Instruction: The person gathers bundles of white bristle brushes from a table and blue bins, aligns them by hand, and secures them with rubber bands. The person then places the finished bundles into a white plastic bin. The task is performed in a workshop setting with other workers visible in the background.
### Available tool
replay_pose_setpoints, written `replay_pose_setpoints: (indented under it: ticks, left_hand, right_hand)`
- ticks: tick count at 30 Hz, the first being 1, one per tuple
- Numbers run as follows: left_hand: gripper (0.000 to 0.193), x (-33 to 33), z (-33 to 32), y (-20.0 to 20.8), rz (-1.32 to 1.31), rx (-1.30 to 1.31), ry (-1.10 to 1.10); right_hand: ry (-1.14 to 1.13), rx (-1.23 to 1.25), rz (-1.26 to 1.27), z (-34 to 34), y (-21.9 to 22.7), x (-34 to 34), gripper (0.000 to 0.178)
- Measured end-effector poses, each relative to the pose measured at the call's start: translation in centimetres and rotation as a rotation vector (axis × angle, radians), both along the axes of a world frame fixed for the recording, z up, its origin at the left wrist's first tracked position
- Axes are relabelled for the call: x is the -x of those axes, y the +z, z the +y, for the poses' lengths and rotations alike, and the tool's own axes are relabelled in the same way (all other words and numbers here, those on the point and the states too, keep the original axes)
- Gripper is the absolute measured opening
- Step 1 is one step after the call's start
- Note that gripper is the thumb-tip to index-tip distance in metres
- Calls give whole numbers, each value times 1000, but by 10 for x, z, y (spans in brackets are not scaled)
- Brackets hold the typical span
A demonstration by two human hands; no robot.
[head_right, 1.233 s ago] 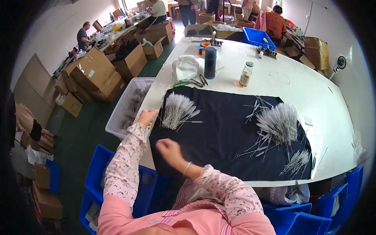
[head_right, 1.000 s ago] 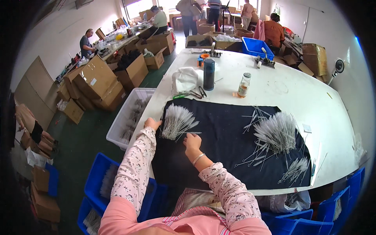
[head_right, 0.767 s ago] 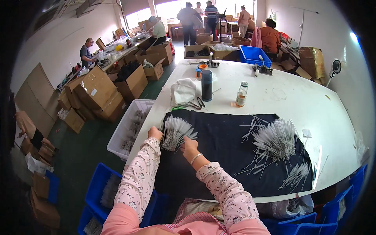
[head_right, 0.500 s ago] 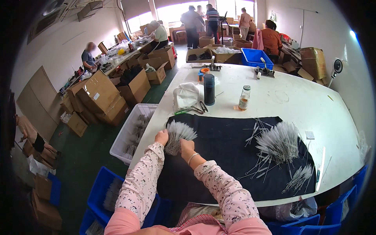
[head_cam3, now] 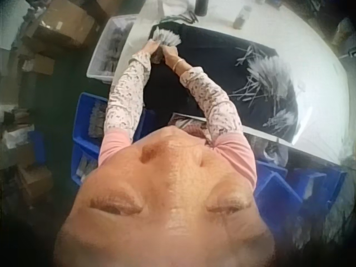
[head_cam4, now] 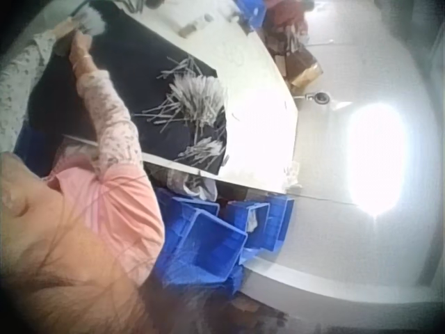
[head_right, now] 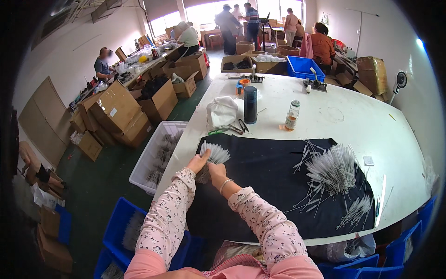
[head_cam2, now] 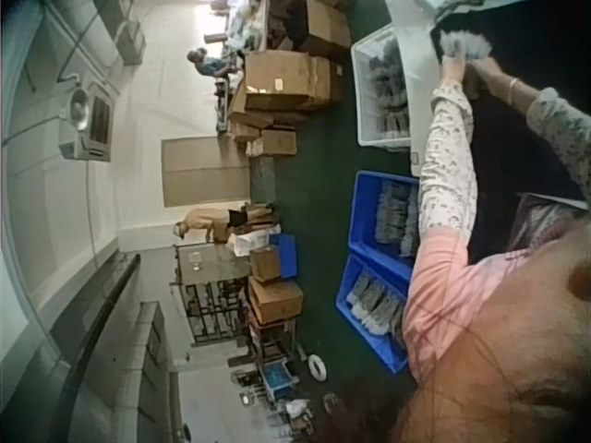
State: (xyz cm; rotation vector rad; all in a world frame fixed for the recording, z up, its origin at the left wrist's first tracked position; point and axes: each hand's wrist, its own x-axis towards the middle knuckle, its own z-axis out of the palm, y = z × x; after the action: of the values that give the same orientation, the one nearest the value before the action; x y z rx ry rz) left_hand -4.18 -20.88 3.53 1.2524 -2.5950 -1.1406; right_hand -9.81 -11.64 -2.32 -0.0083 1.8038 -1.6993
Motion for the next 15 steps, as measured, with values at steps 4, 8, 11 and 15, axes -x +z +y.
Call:
replay_pose_setpoints:
  ticks: [4,8,11,15]
  left_hand:
    - [116,-11,6,22,28,-149,-62]
    - [113,-1,-6,6,70,-276,-65]
    - [108,-1,-34,-36,126,-334,-73]
    - [91,7,-1,-1,227,-740,-131]
  right_hand:
    - [7,80,-98,5,18,-10,28]
    - [70,86,-39,0,14,-13,31]
    - [136,29,42,2,31,-34,49]
    - [59,12,134,18,26,-22,62]
